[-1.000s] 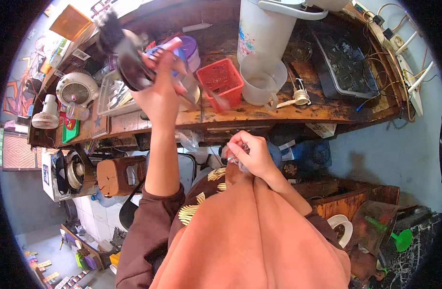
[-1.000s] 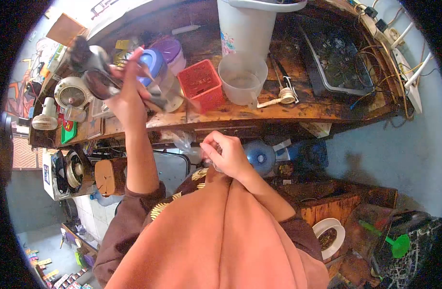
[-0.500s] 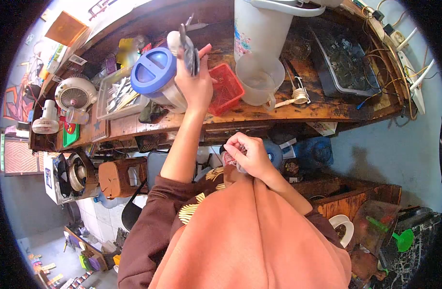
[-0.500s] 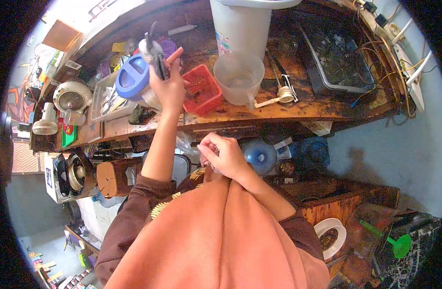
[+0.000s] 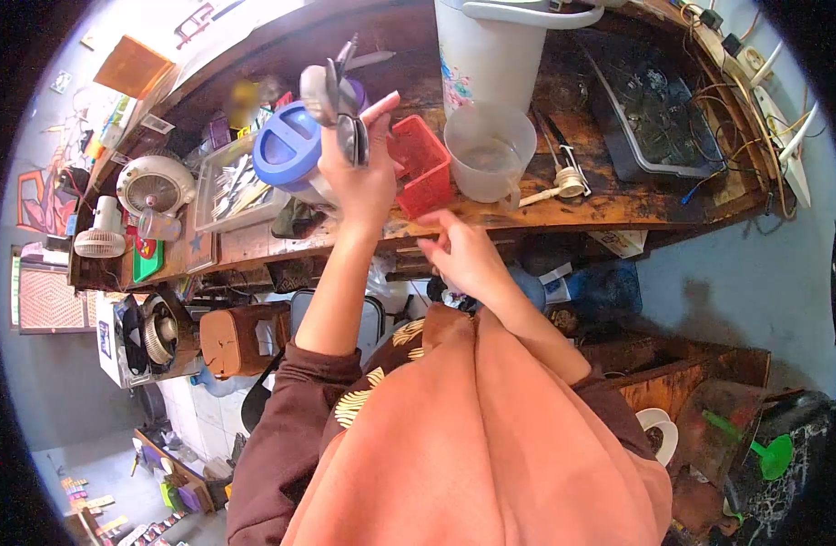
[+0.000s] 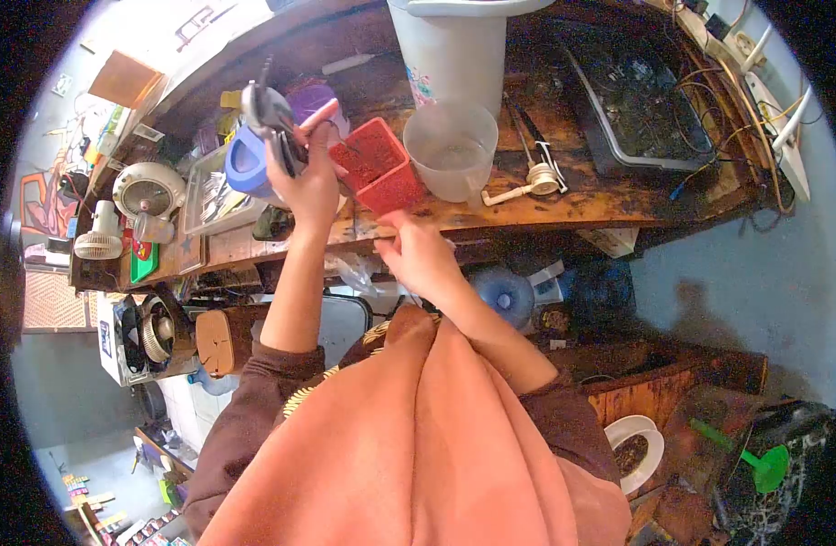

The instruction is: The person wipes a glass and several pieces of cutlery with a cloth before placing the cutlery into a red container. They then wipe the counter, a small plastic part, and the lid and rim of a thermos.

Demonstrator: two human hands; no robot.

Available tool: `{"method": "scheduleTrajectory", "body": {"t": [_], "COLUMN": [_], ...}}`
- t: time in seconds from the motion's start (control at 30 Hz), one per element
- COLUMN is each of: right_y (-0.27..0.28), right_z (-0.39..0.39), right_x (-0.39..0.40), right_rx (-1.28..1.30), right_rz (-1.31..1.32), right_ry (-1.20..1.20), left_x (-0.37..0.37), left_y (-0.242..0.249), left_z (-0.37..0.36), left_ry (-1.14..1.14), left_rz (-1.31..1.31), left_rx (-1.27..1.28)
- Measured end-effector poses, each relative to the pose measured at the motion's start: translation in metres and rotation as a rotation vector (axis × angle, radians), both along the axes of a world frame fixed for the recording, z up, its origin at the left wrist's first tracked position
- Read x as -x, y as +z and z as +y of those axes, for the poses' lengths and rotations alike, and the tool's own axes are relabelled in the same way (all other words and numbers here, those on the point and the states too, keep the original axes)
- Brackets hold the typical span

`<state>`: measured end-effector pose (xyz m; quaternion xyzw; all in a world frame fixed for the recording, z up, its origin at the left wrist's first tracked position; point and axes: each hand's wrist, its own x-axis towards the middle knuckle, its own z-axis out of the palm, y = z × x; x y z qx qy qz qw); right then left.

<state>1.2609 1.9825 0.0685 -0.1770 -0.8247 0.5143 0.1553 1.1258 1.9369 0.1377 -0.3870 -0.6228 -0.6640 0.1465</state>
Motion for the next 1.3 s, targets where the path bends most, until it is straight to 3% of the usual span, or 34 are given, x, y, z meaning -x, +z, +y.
{"method": "scheduleTrajectory", "body": {"t": [0.03,0.07,0.17,0.2,0.27,0.4,0.6,0.67,0.77,0.87,0.9,1.07,1.17,1.2,1.27,1.3], "right_y": [-0.007,-0.013,-0.014,-0.012,-0.013,-0.016,-0.034,-0.033,-0.039,-0.043,-0.051,-0.055,-0.060,-0.065,-0.058,-0.046], "right_z": [-0.002,-0.002,-0.004,-0.005,-0.009,-0.010,-0.009,-0.008,-0.010,-0.012,-0.012,-0.008,-0.005,-0.003,0.003,0.008], "right_x": [-0.003,-0.006,-0.014,-0.016,-0.016,-0.016,-0.003,0.014,0.042,0.060,0.060,0.069,0.063,0.055,0.038,0.027], "right_rx": [0.030,0.059,0.137,0.125,0.151,0.108,0.115,0.267,-0.197,-0.344,-0.394,-0.510,-0.516,-0.516,-0.516,-0.241], "right_rz": [-0.054,-0.109,-0.173,-0.203,-0.195,-0.169,-0.063,-0.103,-0.253,-0.420,-0.303,-0.326,-0.322,-0.212,-0.104,-0.046], "right_ry": [0.042,0.085,0.138,0.148,0.162,0.180,0.000,0.013,-0.093,-0.165,-0.195,-0.269,-0.225,-0.195,-0.155,-0.095], "left_x": [-0.005,-0.005,-0.003,-0.001,0.009,0.026,0.040,0.048,0.048,0.038,0.034,-0.001,-0.017,-0.021,-0.039,-0.045], "left_y": [0.000,-0.004,-0.013,-0.014,-0.020,-0.038,-0.035,-0.038,-0.032,-0.021,-0.017,0.004,-0.009,-0.019,-0.023,-0.030], "left_z": [0.003,0.004,0.005,0.005,0.007,0.015,0.023,0.026,0.025,0.018,0.012,-0.036,-0.069,-0.079,-0.089,-0.096], "left_ry": [-0.039,-0.038,-0.087,-0.082,-0.159,-0.410,-0.368,-0.387,-0.415,-0.396,-0.393,-0.394,-0.602,-0.637,-0.506,-0.531], "left_rz": [-0.192,-0.193,-0.446,-0.448,-0.485,-0.696,-0.610,-0.641,-0.651,-0.630,-0.609,-0.687,-1.125,-1.233,-1.244,-1.271], "left_rx": [-0.055,-0.056,0.137,0.139,0.492,0.511,0.391,0.377,0.345,0.314,0.285,0.275,0.121,0.103,0.158,0.130]}}
